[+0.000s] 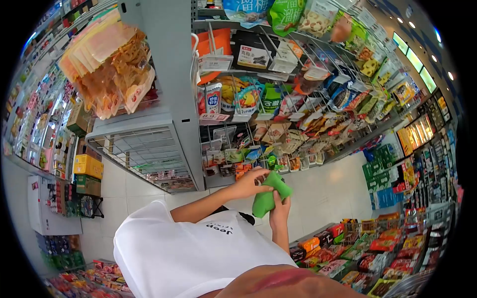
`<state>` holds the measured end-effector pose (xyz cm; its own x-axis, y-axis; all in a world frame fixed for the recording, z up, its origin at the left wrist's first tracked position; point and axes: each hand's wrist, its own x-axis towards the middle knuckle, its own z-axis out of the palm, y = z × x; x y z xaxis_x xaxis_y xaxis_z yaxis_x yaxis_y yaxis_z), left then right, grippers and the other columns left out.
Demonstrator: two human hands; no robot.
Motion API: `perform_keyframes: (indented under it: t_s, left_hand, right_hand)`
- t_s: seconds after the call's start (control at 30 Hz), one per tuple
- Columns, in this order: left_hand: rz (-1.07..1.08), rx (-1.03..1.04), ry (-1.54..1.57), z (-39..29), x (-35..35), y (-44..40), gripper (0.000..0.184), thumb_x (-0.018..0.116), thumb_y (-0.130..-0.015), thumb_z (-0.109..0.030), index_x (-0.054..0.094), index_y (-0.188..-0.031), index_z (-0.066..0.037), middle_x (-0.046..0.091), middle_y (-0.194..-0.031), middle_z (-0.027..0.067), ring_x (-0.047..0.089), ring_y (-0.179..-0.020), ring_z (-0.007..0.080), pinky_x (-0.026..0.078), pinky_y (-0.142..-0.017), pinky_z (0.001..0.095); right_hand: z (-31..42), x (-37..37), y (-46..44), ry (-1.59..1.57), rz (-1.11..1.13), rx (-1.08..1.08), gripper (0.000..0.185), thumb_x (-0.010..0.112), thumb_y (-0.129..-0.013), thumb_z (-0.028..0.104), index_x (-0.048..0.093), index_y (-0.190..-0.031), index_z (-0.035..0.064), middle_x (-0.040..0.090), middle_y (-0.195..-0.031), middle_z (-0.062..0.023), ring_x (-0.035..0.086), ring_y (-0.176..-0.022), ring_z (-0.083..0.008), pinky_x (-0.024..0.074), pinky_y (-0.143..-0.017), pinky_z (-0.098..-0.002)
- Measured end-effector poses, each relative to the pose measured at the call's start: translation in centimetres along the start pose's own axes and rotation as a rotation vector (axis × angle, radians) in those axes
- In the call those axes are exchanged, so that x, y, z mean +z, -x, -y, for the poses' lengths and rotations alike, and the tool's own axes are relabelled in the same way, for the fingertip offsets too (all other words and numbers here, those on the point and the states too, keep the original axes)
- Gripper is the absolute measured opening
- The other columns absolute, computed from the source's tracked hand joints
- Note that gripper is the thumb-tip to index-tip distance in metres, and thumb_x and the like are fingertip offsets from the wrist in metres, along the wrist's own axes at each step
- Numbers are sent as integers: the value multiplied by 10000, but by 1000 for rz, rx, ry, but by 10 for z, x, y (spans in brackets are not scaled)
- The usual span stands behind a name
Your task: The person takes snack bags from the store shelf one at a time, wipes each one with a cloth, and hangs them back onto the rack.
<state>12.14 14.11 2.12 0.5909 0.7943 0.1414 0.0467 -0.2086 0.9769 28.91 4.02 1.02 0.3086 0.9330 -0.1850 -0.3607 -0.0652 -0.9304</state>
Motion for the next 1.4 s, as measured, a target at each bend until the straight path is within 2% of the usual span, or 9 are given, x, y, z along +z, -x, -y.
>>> perform_keyframes:
  t_s: [0.2,0.4,0.43,0.53,0.77,0.87,0.97,1.1,1.4]
  left_hand:
    - [-444,166,349,-46,-50,-63,282,639,-1035,-180,615,-1267,-21,621,-1166,40,626,-1041,127,526,-894,290]
    - [-1045,531,329,-121,-116,-125,316,612,-1056,-217,586,-1286,-3,637,-1206,84,620,-1132,156,514,-995,333]
    - [-1051,551,417,-133,-126,-139,362,608,-1060,-237,556,-1331,-2,616,-1255,97,602,-1185,186,498,-1027,367]
    - [-1047,589,600,-151,-167,-190,546,666,-1029,-291,458,-1448,-10,573,-1337,122,559,-1275,227,468,-1084,423]
    - [-1208,579,495,-177,-222,-251,474,817,-907,-355,526,-1173,-93,589,-1142,16,573,-1007,149,474,-940,319]
    - [-1321,562,283,-182,-220,-253,473,823,-905,-326,549,-1196,-75,627,-1102,14,593,-998,134,470,-943,319]
    - [-1253,851,148,-186,-229,-264,418,814,-914,-295,593,-1182,-62,660,-1089,20,606,-1021,125,466,-933,317]
    - [-1177,627,89,-199,-228,-250,537,773,-947,-269,483,-1316,-8,644,-1200,86,607,-1126,166,459,-1013,336]
    - [-1124,830,210,-224,-206,-218,484,650,-1014,-223,375,-1350,-9,560,-1287,139,596,-1177,185,497,-1007,357]
  right_hand:
    - [36,-20,-66,-197,11,48,394,611,-1053,196,506,-1411,68,629,-1271,-73,636,-1100,-206,551,-907,-376]
    - [69,-77,-138,-29,52,55,428,619,-1053,281,508,-1423,97,657,-1125,-51,648,-895,-142,554,-708,-324]
    - [79,-85,-151,-4,32,51,426,626,-1049,276,515,-1417,92,664,-1066,-44,639,-808,-116,533,-638,-298]
    - [96,-115,-187,3,101,-38,368,632,-1044,232,542,-1362,71,678,-1125,-73,673,-861,-151,563,-668,-307]
    - [113,-137,-223,-72,122,-72,378,636,-1039,202,532,-1378,72,676,-1152,-83,678,-880,-171,575,-683,-319]
    - [99,-145,-233,-89,129,-39,370,647,-1032,196,551,-1366,68,679,-1144,-77,677,-881,-172,568,-685,-316]
    - [87,-147,-236,-97,158,-21,344,640,-1037,202,568,-1347,72,678,-1123,-67,672,-867,-165,560,-671,-312]
    - [83,-137,-229,-88,162,5,340,643,-1034,202,571,-1341,76,673,-1132,-63,669,-882,-156,557,-675,-307]
    - [73,-109,-213,-7,194,39,377,670,-1016,204,576,-1350,55,673,-1155,-60,667,-901,-155,557,-712,-312]
